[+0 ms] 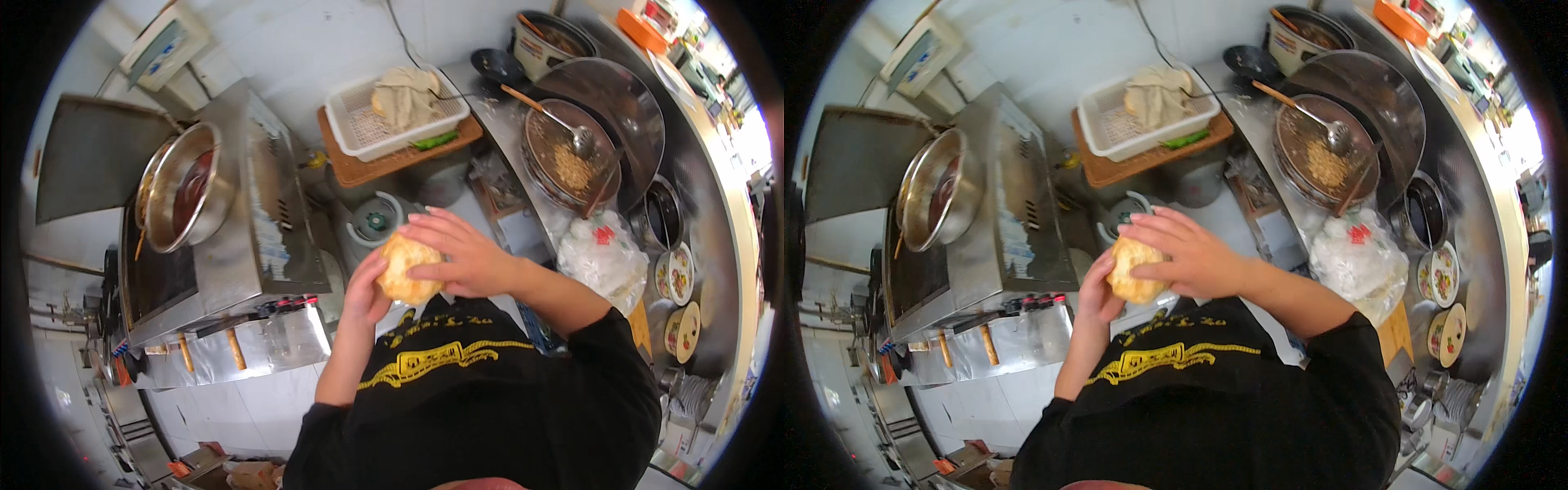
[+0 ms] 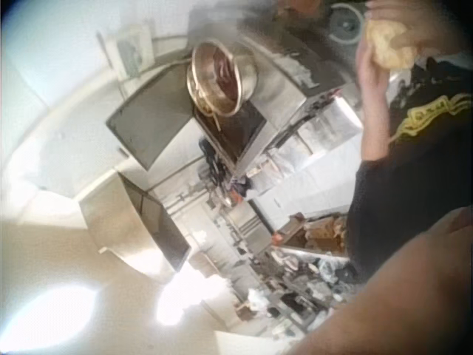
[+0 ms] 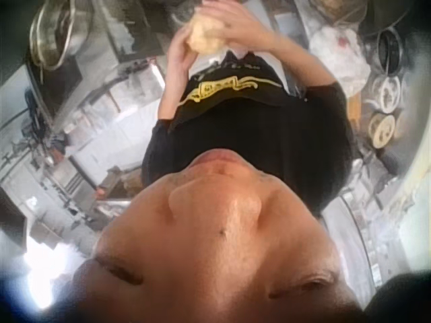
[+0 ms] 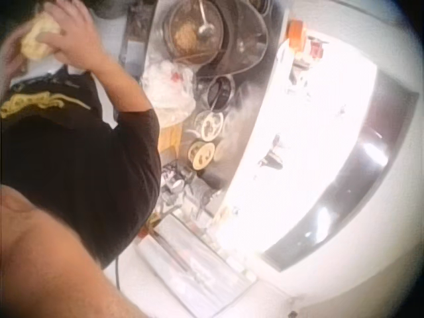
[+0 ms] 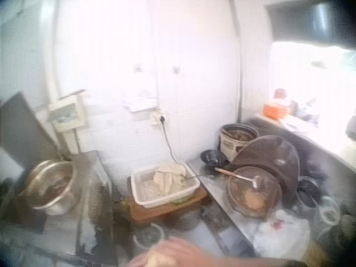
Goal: The person scoops cooked rice from a wok into a round bread roll, wraps it in paper, and places it in a plastic bag. They repeat the process with a second roll and deliver the bag to a customer at a table.
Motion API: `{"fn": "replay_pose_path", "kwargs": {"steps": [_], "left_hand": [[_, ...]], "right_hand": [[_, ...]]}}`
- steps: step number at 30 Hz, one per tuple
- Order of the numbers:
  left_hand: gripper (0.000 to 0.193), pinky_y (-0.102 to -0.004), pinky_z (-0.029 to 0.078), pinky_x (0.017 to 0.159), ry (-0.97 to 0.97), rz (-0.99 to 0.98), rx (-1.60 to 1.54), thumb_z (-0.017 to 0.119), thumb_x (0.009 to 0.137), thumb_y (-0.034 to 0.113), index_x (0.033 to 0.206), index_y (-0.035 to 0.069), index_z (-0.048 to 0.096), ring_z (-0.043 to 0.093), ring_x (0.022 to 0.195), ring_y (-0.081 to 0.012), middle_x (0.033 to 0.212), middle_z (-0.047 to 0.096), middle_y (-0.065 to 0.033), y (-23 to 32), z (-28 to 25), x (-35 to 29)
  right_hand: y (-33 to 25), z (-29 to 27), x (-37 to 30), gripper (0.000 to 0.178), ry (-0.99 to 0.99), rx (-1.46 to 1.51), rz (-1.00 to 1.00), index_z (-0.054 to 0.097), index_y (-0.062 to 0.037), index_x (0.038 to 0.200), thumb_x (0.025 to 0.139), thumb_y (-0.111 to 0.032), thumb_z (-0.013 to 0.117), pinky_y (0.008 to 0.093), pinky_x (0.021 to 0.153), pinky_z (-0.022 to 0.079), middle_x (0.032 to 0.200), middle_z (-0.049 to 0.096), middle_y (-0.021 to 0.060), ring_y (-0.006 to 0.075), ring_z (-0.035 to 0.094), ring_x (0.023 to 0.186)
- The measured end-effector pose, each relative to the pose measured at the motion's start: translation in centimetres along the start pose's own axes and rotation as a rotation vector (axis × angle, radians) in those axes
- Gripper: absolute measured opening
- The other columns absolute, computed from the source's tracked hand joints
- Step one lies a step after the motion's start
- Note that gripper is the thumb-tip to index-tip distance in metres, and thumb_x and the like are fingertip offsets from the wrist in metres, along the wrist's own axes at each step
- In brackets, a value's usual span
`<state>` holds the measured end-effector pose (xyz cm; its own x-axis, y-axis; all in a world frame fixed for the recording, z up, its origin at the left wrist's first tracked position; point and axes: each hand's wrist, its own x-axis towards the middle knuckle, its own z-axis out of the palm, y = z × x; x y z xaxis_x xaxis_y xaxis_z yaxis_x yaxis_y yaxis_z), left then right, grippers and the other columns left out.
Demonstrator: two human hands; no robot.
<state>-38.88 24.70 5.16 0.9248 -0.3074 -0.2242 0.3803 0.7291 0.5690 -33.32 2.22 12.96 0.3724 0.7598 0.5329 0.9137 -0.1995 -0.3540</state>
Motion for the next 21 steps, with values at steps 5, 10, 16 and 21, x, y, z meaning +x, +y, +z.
{"fn": "replay_pose_path", "kwargs": {"steps": [5,10,16,21], "left_hand": [[0.048,-0.0356,0.048,0.101,0.072,-0.031,0.047,0.064,0.092,0.014,0.135,-0.002,0.05,0.061,0.117,-0.0215,0.128,0.062,-0.0123,-2.4,3.3,7.1],[0.045,-0.0331,0.051,0.096,0.217,0.036,0.152,0.066,0.091,0.013,0.132,0.0,0.053,0.065,0.11,-0.0189,0.122,0.065,-0.01,-3.4,3.7,8.1],[0.043,-0.0321,0.051,0.095,0.381,0.124,0.01,0.067,0.089,0.013,0.128,0.003,0.054,0.064,0.111,-0.0176,0.119,0.065,-0.0075,-3.4,0.2,0.3],[0.046,-0.036,0.046,0.104,0.476,0.253,-0.136,0.065,0.088,0.01,0.131,0.002,0.051,0.06,0.117,-0.0215,0.124,0.063,-0.01,-2.9,-3.9,-10.9]], "right_hand": [[5.3,-1.4,-6.8,0.056,0.265,0.484,0.563,0.055,-0.0096,0.134,0.08,-0.005,0.067,0.048,0.11,0.039,0.144,0.047,0.0188,0.0331,0.049,0.132],[8.5,1.9,-10.1,0.035,0.507,1.612,1.061,0.056,-0.0053,0.126,0.096,-0.023,0.054,0.0424,0.099,0.046,0.13,0.059,0.0119,0.0245,0.056,0.119],[5.7,7.8,-7.1,0.039,0.179,1.876,1.125,0.059,-0.0061,0.117,0.1,-0.039,0.046,0.0426,0.094,0.048,0.12,0.064,0.0093,0.0232,0.06,0.11],[0.1,13.1,-1.4,0.046,-0.221,2.003,1.089,0.06,-0.0051,0.119,0.1,-0.044,0.044,0.0461,0.098,0.047,0.126,0.064,0.012,0.0262,0.06,0.116]]}}
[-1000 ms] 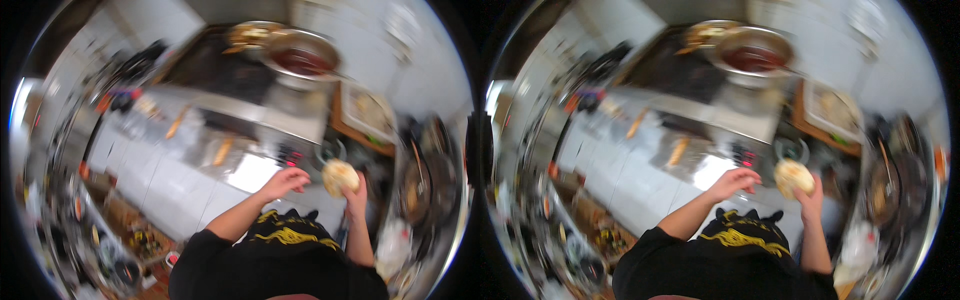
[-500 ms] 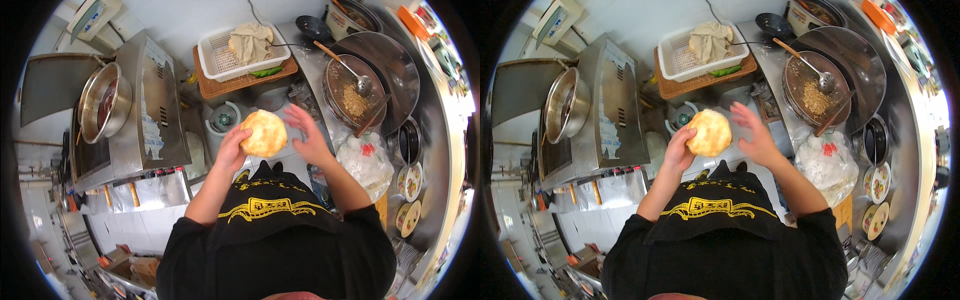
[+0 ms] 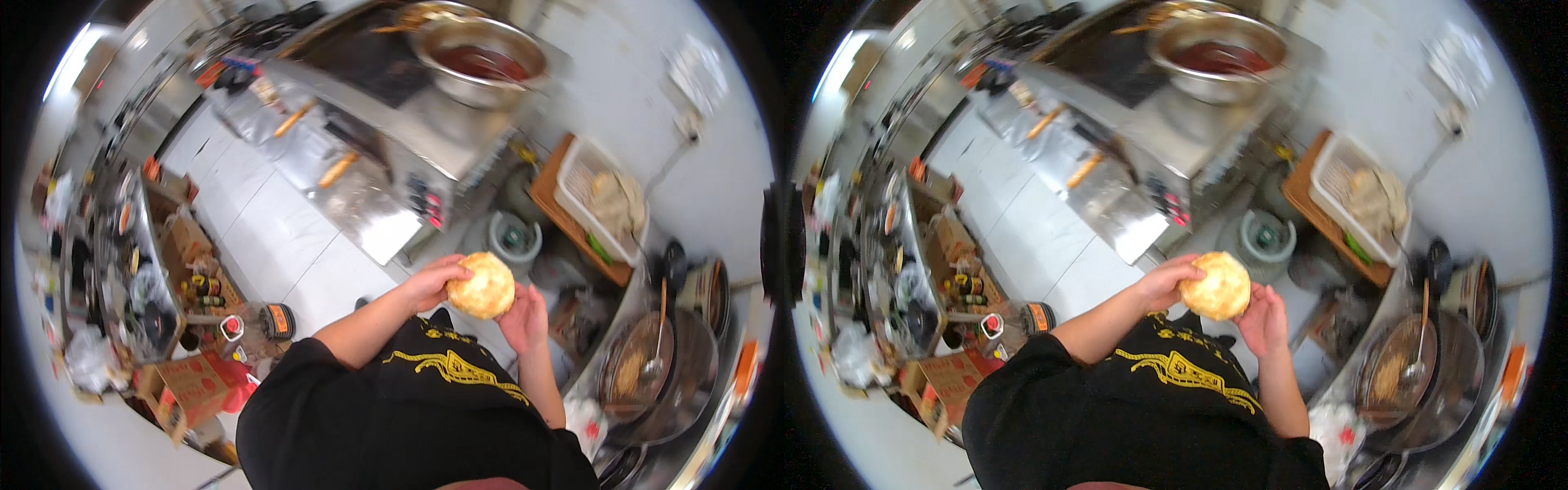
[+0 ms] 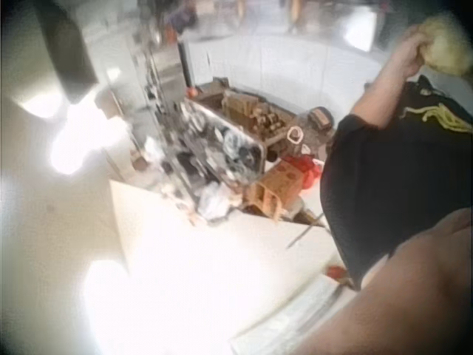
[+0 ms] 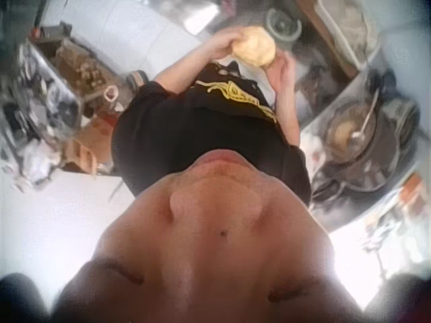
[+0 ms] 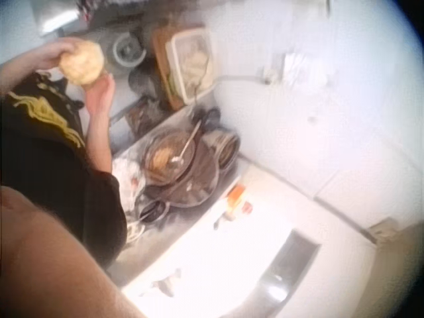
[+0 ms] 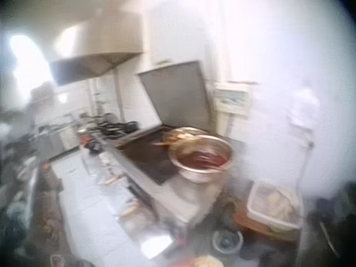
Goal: The person scoops cooked rice from a wok into a round bread roll, wraps it in paper, and places it in a plastic bag. They repeat the process with a second roll and deliver the bag to a customer at a table.
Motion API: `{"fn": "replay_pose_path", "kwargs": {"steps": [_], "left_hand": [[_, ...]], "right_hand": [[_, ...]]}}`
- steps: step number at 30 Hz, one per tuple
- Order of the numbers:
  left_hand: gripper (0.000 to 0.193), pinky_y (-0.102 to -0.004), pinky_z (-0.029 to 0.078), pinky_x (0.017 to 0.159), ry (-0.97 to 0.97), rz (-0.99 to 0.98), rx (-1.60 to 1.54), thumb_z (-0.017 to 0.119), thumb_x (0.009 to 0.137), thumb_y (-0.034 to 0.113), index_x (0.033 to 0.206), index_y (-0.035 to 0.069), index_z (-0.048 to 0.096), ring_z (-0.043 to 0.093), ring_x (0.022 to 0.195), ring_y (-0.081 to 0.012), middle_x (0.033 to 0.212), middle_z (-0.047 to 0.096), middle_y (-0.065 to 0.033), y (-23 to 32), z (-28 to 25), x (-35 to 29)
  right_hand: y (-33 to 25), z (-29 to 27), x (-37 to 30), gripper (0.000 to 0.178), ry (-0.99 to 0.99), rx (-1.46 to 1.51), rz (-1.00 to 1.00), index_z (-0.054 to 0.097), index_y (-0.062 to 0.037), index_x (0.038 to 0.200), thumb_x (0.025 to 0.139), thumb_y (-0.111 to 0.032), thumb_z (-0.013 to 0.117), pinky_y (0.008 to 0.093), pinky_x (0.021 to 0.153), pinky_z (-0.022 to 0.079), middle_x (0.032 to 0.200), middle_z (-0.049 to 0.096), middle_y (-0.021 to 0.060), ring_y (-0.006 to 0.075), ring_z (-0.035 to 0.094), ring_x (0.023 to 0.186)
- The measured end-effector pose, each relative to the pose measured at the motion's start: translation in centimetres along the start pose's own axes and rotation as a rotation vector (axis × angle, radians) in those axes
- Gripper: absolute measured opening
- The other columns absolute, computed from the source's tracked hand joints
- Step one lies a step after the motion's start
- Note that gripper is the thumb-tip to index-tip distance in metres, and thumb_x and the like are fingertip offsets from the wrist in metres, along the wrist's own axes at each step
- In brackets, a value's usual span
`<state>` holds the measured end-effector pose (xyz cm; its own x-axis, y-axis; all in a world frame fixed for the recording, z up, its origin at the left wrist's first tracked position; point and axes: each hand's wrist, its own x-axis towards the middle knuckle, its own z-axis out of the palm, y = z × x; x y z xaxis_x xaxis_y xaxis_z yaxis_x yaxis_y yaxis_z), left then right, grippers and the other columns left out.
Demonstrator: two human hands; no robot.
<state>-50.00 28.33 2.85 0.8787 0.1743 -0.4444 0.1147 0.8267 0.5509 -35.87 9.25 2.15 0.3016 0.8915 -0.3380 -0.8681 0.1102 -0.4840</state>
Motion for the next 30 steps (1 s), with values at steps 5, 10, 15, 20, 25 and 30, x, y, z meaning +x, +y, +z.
{"fn": "replay_pose_path", "kwargs": {"steps": [5,10,15,20,25,30], "left_hand": [[0.051,-0.0372,0.044,0.106,0.063,0.177,-0.121,0.065,0.085,0.009,0.133,0.0,0.048,0.057,0.121,-0.0245,0.129,0.058,-0.0126,4.3,-10.9,-9.5],[0.052,-0.0367,0.046,0.105,0.248,0.312,-0.112,0.063,0.087,0.01,0.136,0.0,0.046,0.057,0.121,-0.0237,0.129,0.058,-0.0124,9.9,-22.4,-19.9],[0.053,-0.0389,0.049,0.101,0.499,0.418,-0.082,0.062,0.089,0.011,0.138,0.002,0.043,0.056,0.122,-0.0243,0.13,0.057,-0.0127,15.8,-30.1,-29.1],[0.054,-0.04,0.045,0.104,0.561,0.565,-0.277,0.061,0.09,0.014,0.14,0.003,0.044,0.055,0.124,-0.0249,0.133,0.056,-0.0122,21.0,-38.1,-33.5],[0.056,-0.0416,0.042,0.108,0.567,0.623,-0.271,0.059,0.091,0.016,0.142,0.002,0.041,0.054,0.126,-0.0266,0.135,0.054,-0.0139,29.0,-47.1,-34.5],[0.053,-0.0371,0.046,0.103,0.643,0.581,-0.138,0.062,0.091,0.013,0.14,0.001,0.044,0.056,0.122,-0.023,0.131,0.057,-0.012,42.4,-54.9,-34.0]], "right_hand": [[8.9,8.7,7.7,0.051,-0.113,-0.08,0.245,0.06,-0.0025,0.12,0.101,-0.046,0.043,0.0487,0.099,0.047,0.13,0.062,0.0148,0.0299,0.059,0.119],[20.4,18.0,16.5,0.048,-0.154,-0.228,0.398,0.058,-0.0006,0.119,0.103,-0.043,0.042,0.0514,0.096,0.05,0.124,0.062,0.0167,0.0321,0.061,0.115],[30.2,27.2,24.8,0.039,-0.277,-0.431,0.524,0.058,-0.0037,0.121,0.101,-0.037,0.051,0.0496,0.098,0.049,0.122,0.062,0.0126,0.0273,0.059,0.117],[37.8,33.7,34.2,0.054,-0.326,-0.263,0.784,0.055,-0.0009,0.129,0.098,-0.045,0.05,0.0518,0.107,0.04,0.127,0.06,0.0141,0.0285,0.056,0.122],[44.7,38.6,45.0,0.064,-0.436,-0.014,1.012,0.046,0.0003,0.139,0.096,-0.046,0.041,0.0525,0.112,0.034,0.14,0.053,0.0169,0.0325,0.05,0.13],[49.0,46.1,58.2,0.062,-0.634,-0.015,0.947,0.039,-0.0022,0.146,0.098,-0.041,0.045,0.0513,0.114,0.034,0.146,0.048,0.0148,0.0311,0.046,0.135]]}}
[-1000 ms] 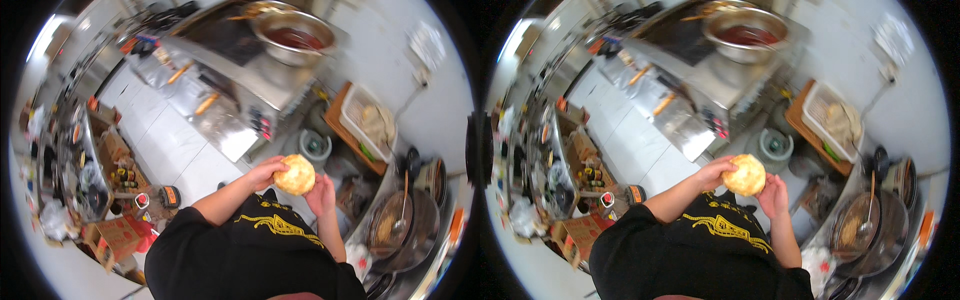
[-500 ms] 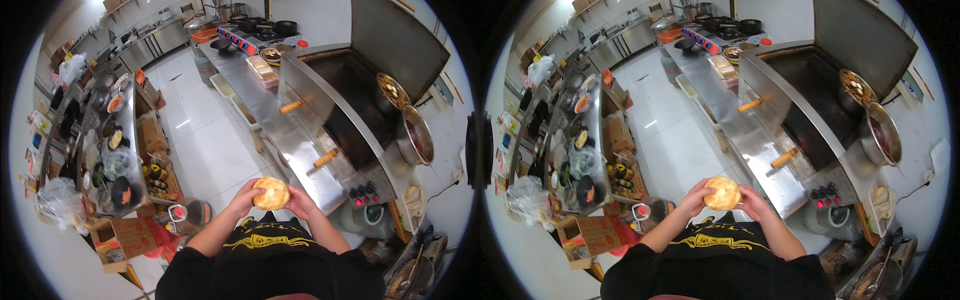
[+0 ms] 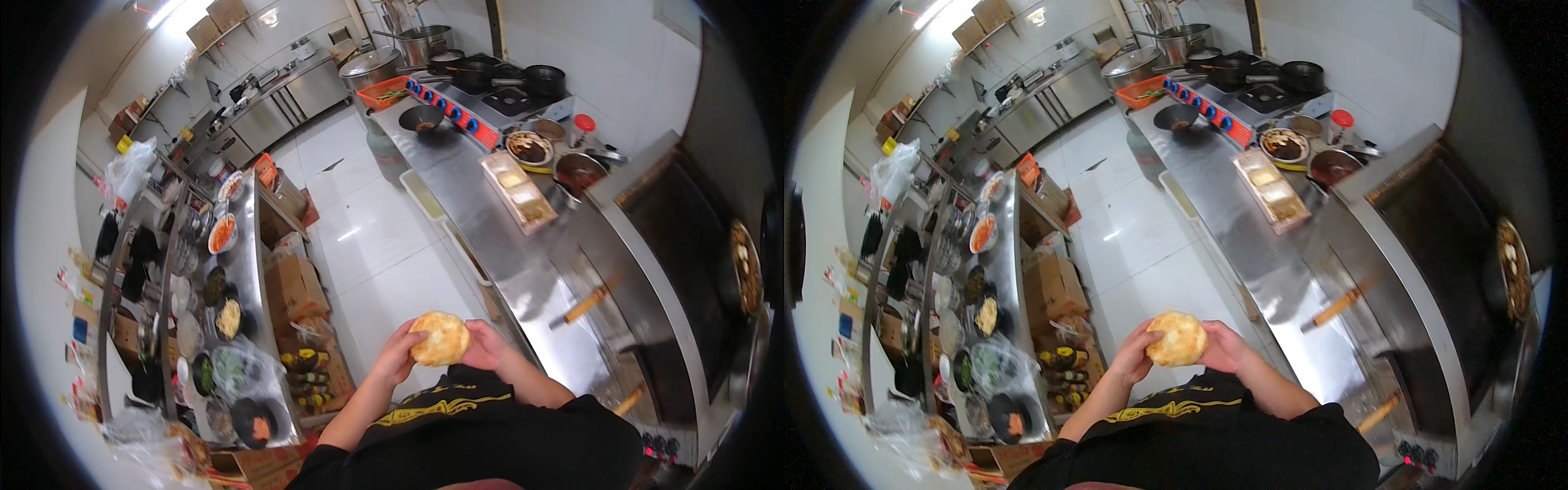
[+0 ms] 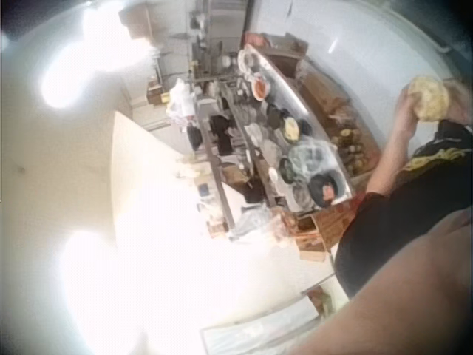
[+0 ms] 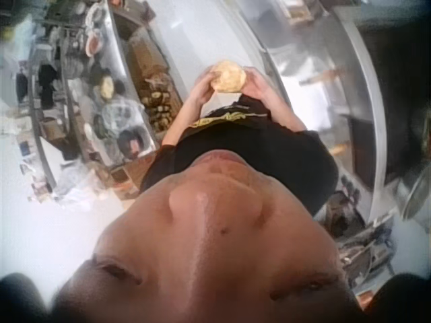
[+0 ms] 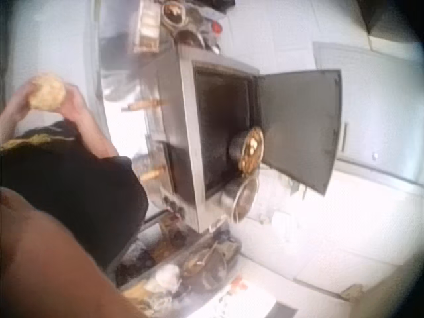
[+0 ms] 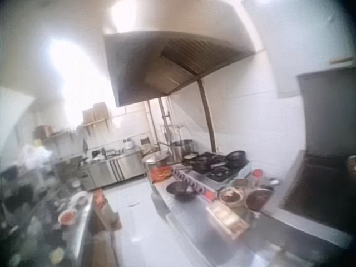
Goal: The person scoops cooked rice from a wok into a round bread roll, wraps it in paper, and places it in a plastic bag. They repeat the process with a second roll and deliver the bag to a customer at a table.
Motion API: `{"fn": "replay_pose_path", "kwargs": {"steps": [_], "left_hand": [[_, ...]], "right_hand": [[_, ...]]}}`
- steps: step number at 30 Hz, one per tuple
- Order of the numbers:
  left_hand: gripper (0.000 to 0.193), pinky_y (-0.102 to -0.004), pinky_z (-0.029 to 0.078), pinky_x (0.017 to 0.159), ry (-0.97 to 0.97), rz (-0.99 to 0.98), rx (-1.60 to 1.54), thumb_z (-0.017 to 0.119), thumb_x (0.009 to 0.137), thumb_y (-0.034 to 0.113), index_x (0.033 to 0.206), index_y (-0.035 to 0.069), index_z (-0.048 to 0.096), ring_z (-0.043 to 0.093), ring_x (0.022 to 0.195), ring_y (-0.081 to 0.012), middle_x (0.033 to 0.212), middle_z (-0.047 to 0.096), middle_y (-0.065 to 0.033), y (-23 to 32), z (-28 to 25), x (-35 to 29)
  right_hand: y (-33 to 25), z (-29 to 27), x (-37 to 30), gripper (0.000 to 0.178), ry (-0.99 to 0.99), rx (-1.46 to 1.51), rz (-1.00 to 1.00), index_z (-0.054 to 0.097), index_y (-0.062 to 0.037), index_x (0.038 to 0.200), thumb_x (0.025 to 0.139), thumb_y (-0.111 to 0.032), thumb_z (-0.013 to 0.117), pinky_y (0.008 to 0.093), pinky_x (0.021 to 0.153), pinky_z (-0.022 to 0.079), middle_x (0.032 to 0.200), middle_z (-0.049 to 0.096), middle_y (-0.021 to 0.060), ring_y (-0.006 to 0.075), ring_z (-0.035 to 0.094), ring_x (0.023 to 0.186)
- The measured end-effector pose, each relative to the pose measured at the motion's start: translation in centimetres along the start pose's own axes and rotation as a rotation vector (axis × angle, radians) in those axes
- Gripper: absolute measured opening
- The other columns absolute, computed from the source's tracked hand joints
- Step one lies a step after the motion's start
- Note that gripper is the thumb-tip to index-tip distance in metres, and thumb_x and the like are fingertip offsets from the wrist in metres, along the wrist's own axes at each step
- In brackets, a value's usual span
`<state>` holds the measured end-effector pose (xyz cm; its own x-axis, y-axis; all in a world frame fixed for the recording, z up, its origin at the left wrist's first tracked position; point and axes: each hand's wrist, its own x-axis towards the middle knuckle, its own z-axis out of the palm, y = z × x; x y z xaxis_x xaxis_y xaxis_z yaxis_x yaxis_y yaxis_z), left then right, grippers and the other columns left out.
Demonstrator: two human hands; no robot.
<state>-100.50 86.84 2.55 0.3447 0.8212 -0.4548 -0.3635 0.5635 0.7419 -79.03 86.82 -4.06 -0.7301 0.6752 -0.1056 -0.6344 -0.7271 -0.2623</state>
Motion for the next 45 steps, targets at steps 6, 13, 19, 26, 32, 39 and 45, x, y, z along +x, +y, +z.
{"fn": "replay_pose_path", "kwargs": {"steps": [6,13,19,26,32,39,45], "left_hand": [[0.056,-0.0345,0.048,0.097,-0.072,0.006,0.223,0.064,0.093,0.019,0.141,0.001,0.043,0.057,0.118,-0.0209,0.131,0.056,-0.0096,11.0,-0.7,12.8],[0.025,-0.0339,0.053,0.079,0.01,0.203,0.408,0.068,0.091,0.029,0.086,0.005,0.067,0.065,0.085,-0.0162,0.093,0.07,-0.0083,26.6,-11.7,36.0],[0.023,-0.0307,0.049,0.062,0.015,0.155,0.666,0.067,0.09,0.029,0.082,0.007,0.065,0.062,0.068,-0.0138,0.077,0.066,-0.0037,43.0,-15.3,65.6],[0.044,-0.0366,0.051,0.067,0.043,-0.077,0.677,0.069,0.086,0.046,0.099,0.005,0.059,0.063,0.073,-0.0225,0.085,0.061,-0.0056,48.6,-9.3,91.7],[0.044,-0.0406,0.053,0.063,0.107,-0.116,0.576,0.074,0.082,0.044,0.092,0.004,0.058,0.064,0.072,-0.0258,0.077,0.06,-0.0074,48.9,-7.9,102.1],[0.041,-0.0496,0.052,0.084,0.268,0.932,1.654,0.074,0.081,0.029,0.118,0.016,0.064,0.066,0.104,-0.0389,0.109,0.07,-0.0181,48.9,-10.9,102.4],[0.011,-0.0241,0.044,0.062,-0.358,0.589,0.905,0.067,0.093,0.014,0.091,0.006,0.061,0.053,0.069,-0.0088,0.078,0.06,0.0006,47.6,-9.6,84.7]], "right_hand": [[-11.9,1.6,9.5,0.062,0.116,-0.148,-0.136,0.038,-0.0004,0.145,0.091,-0.016,0.064,0.0419,0.111,0.041,0.141,0.051,0.0155,0.0265,0.053,0.129],[-22.8,-1.3,15.9,0.065,0.31,-0.056,-0.447,0.04,-0.0001,0.144,0.087,-0.018,0.066,0.0453,0.113,0.038,0.141,0.054,0.0148,0.0301,0.052,0.13],[-28.1,-3.2,22.3,0.07,0.484,-0.038,-0.805,0.041,-0.0053,0.145,0.082,-0.024,0.066,0.0501,0.114,0.035,0.142,0.053,0.0134,0.0314,0.051,0.131],[-32.1,0.6,30.2,0.075,0.691,0.138,-1.132,0.041,-0.0066,0.145,0.077,-0.029,0.064,0.0519,0.111,0.038,0.142,0.052,0.0122,0.0321,0.051,0.129],[-33.5,2.5,33.4,0.075,0.834,0.168,-1.23,0.041,-0.0074,0.145,0.077,-0.029,0.064,0.0518,0.11,0.04,0.141,0.052,0.0122,0.0333,0.052,0.128],[-31.9,2.4,34.1,0.079,0.871,0.215,-1.292,0.037,-0.0032,0.147,0.077,-0.027,0.064,0.0532,0.112,0.037,0.143,0.05,0.0158,0.0352,0.05,0.13],[-27.5,0.6,32.0,0.072,0.676,0.292,-1.293,0.035,-0.0004,0.147,0.083,-0.014,0.064,0.0467,0.116,0.034,0.144,0.05,0.0176,0.0312,0.05,0.132]]}}
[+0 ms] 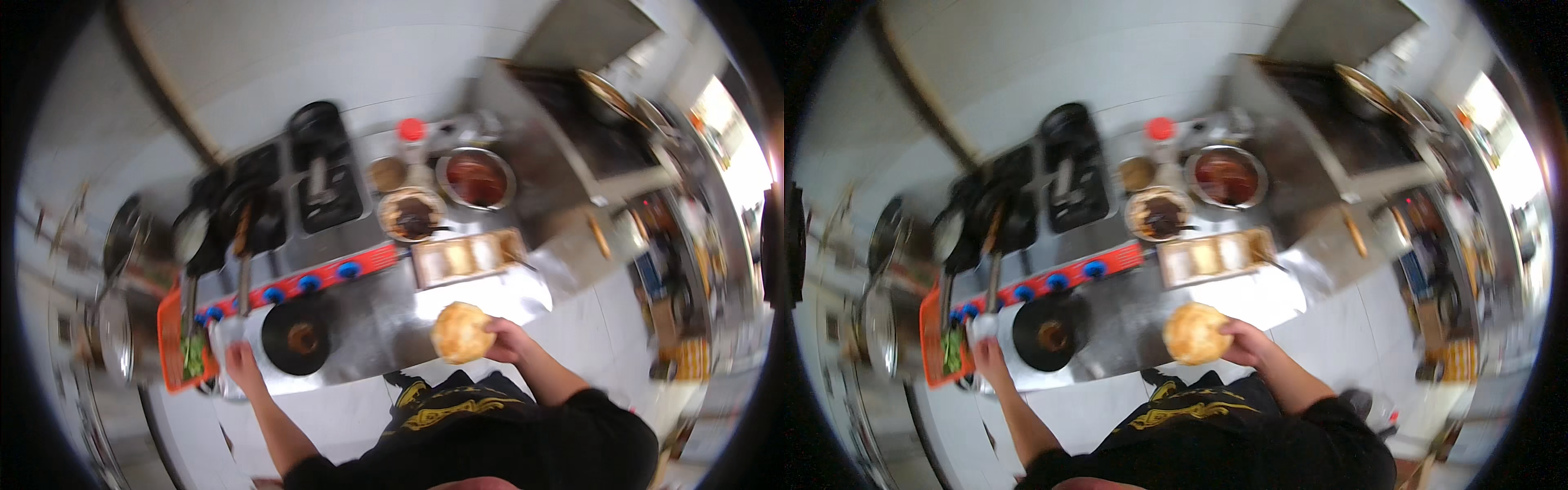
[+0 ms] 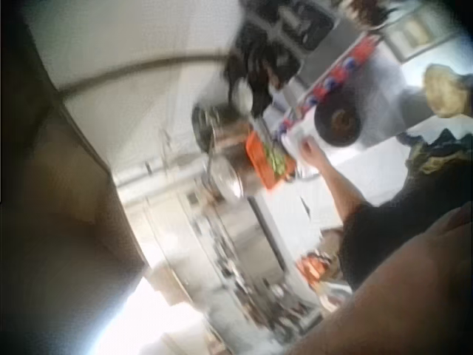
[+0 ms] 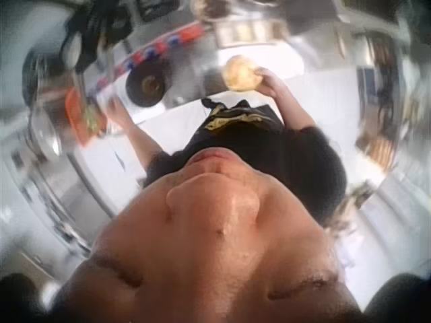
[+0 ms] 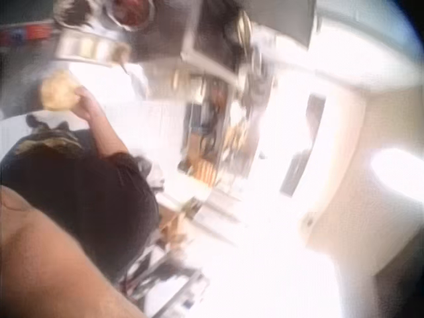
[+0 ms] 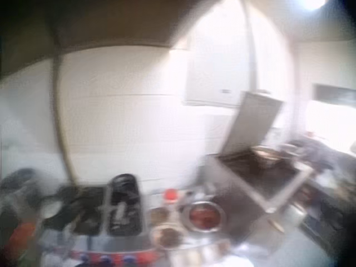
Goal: The person scoops cooked rice from a wok into a round bread roll, wraps it in paper, and places it in a plastic bag. They repeat the process with a second roll and deliver the bag to a customer at a table.
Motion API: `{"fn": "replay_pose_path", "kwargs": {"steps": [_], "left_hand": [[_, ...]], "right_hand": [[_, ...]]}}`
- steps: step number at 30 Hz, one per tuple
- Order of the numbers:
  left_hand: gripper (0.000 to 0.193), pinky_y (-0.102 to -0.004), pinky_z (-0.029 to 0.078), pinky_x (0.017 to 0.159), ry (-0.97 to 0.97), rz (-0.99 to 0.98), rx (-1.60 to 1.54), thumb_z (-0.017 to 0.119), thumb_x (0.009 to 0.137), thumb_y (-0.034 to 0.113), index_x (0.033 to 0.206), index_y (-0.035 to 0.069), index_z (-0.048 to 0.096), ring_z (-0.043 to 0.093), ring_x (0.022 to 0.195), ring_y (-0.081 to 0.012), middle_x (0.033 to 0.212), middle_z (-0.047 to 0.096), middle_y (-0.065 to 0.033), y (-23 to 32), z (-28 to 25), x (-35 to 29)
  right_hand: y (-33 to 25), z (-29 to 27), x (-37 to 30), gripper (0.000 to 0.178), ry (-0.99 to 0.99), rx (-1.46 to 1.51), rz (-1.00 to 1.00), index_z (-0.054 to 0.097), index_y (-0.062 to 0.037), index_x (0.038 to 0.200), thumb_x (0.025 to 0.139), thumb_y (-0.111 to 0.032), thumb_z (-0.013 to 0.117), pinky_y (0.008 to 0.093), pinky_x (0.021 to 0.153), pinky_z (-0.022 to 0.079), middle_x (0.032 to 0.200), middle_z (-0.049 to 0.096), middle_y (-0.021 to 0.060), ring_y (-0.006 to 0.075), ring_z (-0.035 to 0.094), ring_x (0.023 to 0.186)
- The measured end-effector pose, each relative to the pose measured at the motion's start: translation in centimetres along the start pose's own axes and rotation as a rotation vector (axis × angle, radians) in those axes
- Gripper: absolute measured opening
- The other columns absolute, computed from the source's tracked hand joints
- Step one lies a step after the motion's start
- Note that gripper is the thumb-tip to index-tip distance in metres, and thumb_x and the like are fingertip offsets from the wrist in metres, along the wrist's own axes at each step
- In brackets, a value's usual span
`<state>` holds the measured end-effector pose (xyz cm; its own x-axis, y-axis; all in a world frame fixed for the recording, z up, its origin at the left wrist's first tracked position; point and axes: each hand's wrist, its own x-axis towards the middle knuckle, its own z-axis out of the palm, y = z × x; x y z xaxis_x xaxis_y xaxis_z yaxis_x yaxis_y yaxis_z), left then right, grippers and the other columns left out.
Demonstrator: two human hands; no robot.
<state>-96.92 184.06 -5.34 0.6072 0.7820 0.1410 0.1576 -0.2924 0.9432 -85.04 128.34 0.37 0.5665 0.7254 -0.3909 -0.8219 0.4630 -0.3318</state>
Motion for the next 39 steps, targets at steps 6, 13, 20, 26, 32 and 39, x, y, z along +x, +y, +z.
{"fn": "replay_pose_path", "kwargs": {"steps": [6,13,20,26,32,39], "left_hand": [[0.031,-0.0284,0.053,0.07,-0.858,-0.445,-0.553,0.063,0.097,0.024,0.119,0.003,0.062,0.064,0.081,-0.015,0.095,0.068,-0.0076,14.5,20.0,-23.4],[0.047,-0.0404,0.051,0.093,-1.568,-0.629,-0.442,0.062,0.097,0.03,0.133,0.002,0.054,0.062,0.111,-0.0219,0.122,0.064,-0.0106,25.1,40.7,-41.9],[0.048,-0.0407,0.049,0.097,-1.995,-0.667,-0.183,0.066,0.093,0.023,0.135,0.004,0.051,0.061,0.113,-0.0215,0.125,0.062,-0.0083,32.6,58.1,-57.5],[0.047,-0.0375,0.054,0.092,-2.314,-0.699,-0.008,0.063,0.095,0.025,0.135,0.003,0.052,0.063,0.11,-0.0186,0.123,0.064,-0.0079,37.3,72.6,-69.7],[0.048,-0.038,0.054,0.093,-2.281,-0.76,-0.044,0.065,0.093,0.021,0.135,0.002,0.052,0.065,0.11,-0.0211,0.124,0.064,-0.0096,44.1,89.3,-81.2],[0.047,-0.037,0.048,0.101,-2.234,-0.726,-0.487,0.068,0.088,0.011,0.131,0.001,0.051,0.059,0.119,-0.0213,0.127,0.062,-0.0096,53.5,107.3,-89.0]], "right_hand": [[-3.5,-5.4,-7.6,0.065,-0.144,-0.057,-0.039,0.037,-0.0048,0.147,0.088,-0.02,0.06,0.0449,0.112,0.038,0.145,0.051,0.0119,0.0266,0.052,0.13],[-11.3,-15.6,-26.0,0.055,0.055,-0.148,-0.209,0.043,-0.0078,0.142,0.091,-0.025,0.056,0.0461,0.1,0.047,0.135,0.058,0.0103,0.026,0.058,0.122],[-17.4,-25.1,-43.2,0.048,0.453,-0.097,-0.45,0.05,-0.0076,0.136,0.092,-0.027,0.055,0.0428,0.088,0.052,0.128,0.061,0.0105,0.025,0.062,0.111],[-24.4,-33.4,-54.6,0.051,0.561,-0.079,-0.633,0.046,-0.0028,0.138,0.094,-0.022,0.059,0.0491,0.093,0.054,0.131,0.058,0.0136,0.0285,0.06,0.117],[-34.4,-42.3,-65.2,0.047,0.939,0.096,-0.835,0.05,-0.0007,0.133,0.096,-0.027,0.062,0.043,0.085,0.057,0.125,0.061,0.0157,0.0272,0.063,0.109],[-38.1,-55.6,-76.5,0.026,1.197,0.321,-1.051,0.061,-0.0053,0.084,0.1,-0.026,0.056,0.0334,0.062,0.054,0.079,0.068,0.0094,0.0195,0.064,0.065]]}}
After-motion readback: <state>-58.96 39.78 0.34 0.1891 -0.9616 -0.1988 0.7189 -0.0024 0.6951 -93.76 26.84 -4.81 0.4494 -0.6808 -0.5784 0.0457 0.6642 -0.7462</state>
